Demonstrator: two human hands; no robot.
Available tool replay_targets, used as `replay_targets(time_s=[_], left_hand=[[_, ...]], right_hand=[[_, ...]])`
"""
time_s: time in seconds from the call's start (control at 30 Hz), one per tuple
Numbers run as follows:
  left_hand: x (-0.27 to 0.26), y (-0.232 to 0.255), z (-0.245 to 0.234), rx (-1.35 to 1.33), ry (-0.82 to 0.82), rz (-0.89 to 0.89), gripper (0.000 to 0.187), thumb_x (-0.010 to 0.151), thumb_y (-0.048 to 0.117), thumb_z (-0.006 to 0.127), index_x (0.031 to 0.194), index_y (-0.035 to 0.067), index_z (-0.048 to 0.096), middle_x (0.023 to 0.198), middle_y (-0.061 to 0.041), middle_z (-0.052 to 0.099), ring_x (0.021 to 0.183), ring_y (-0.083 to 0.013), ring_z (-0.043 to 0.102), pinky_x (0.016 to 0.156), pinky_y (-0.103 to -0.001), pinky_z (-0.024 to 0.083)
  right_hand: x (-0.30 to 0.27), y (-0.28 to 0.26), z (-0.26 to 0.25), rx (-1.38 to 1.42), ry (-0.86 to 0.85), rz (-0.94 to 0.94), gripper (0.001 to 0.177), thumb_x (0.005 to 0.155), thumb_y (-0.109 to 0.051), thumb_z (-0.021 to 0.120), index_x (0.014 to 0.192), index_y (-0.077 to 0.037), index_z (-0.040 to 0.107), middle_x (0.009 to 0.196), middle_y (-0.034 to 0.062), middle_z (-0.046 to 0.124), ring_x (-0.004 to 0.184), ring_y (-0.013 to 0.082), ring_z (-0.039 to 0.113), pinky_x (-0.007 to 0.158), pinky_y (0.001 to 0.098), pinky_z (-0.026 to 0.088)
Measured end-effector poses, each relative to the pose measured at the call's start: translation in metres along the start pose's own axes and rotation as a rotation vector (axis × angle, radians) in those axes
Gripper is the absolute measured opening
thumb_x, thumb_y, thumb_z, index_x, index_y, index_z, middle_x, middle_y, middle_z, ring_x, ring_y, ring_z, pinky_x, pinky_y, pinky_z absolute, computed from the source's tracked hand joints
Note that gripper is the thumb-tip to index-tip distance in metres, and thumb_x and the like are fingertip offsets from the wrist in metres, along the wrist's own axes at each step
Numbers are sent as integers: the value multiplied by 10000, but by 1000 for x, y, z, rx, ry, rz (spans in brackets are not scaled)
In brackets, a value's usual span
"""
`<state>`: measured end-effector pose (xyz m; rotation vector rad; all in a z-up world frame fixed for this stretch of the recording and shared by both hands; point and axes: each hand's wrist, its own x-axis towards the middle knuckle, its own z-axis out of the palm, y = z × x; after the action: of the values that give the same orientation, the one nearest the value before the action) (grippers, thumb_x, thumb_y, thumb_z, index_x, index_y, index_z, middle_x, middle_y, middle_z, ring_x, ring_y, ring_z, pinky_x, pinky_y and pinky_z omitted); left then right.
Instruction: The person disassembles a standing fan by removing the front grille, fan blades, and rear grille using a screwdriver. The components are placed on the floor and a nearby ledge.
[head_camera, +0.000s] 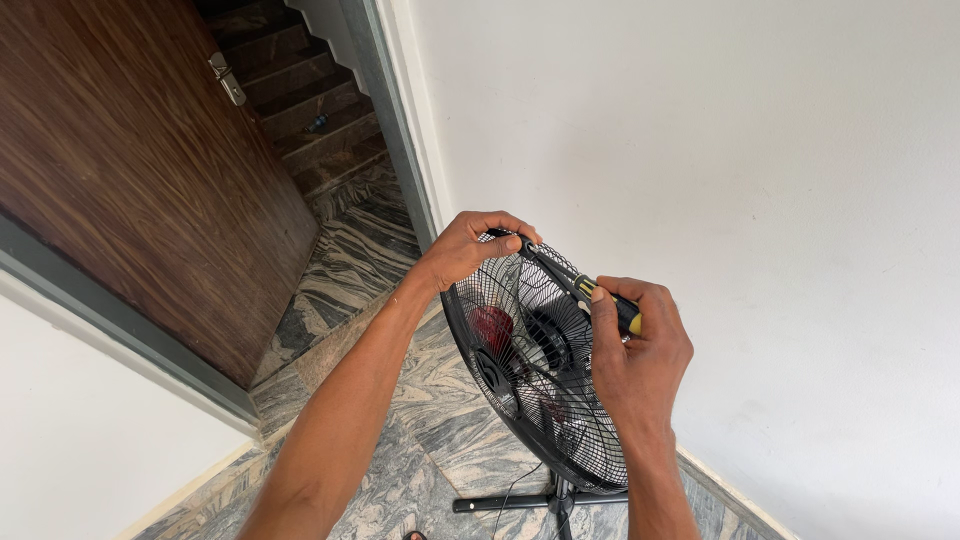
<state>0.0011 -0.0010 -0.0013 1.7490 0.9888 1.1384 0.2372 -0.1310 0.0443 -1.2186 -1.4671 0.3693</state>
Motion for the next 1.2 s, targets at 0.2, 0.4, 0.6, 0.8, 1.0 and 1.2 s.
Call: replay_targets(time_s=[0.2,0.4,0.6,0.8,1.0,1.2], left_hand=[[-1,4,0,8,2,-17,198,840,287,747,990,172,808,1016,-8,815,1145,-195,726,1157,-507,426],[0,6,-1,4,-1,-23,198,843,278,745,994,167,808,1016,-6,812,1131,-191,726,1142,-490,457],[2,3,-2,-8,-8,5,204,847,278,746,1002,161,809,1010,-14,812,1122,-197,731,1142,-482,459],[2,-1,-2,1,-15,24,190,853,261,748,1001,157,807,1018,-13,812,1126,-196,731,1143,-474,454],[1,3,-1,-5,-4,-14,187,849,264,748,999,168,807,1010,-4,812,1115,-182,731,1127,-464,483],[1,4,0,-7,1,-14,195,842,286,749,993,178,809,1003,1,812,1111,-184,728,1134,-497,470]], right_hand=[[1,-1,0,3,-1,41,142,992,-170,692,1012,-34,728,903,60,704,655,89,606,488,239,471],[0,-1,2,36,20,27,155,998,-172,679,1026,-23,712,940,60,711,689,96,646,495,237,488],[-1,0,4,67,17,10,118,990,-137,690,1025,-24,685,979,72,695,746,115,670,505,251,532],[0,4,-3,58,-87,-169,59,943,-27,656,994,-54,666,1136,102,666,867,149,696,558,252,568],[5,-1,-7,-63,-142,-117,159,1032,-134,586,1122,-4,594,1073,153,663,800,186,694,563,319,555],[5,-5,-6,-54,-127,18,277,1053,-234,540,1190,5,567,941,139,686,705,190,669,540,352,526]])
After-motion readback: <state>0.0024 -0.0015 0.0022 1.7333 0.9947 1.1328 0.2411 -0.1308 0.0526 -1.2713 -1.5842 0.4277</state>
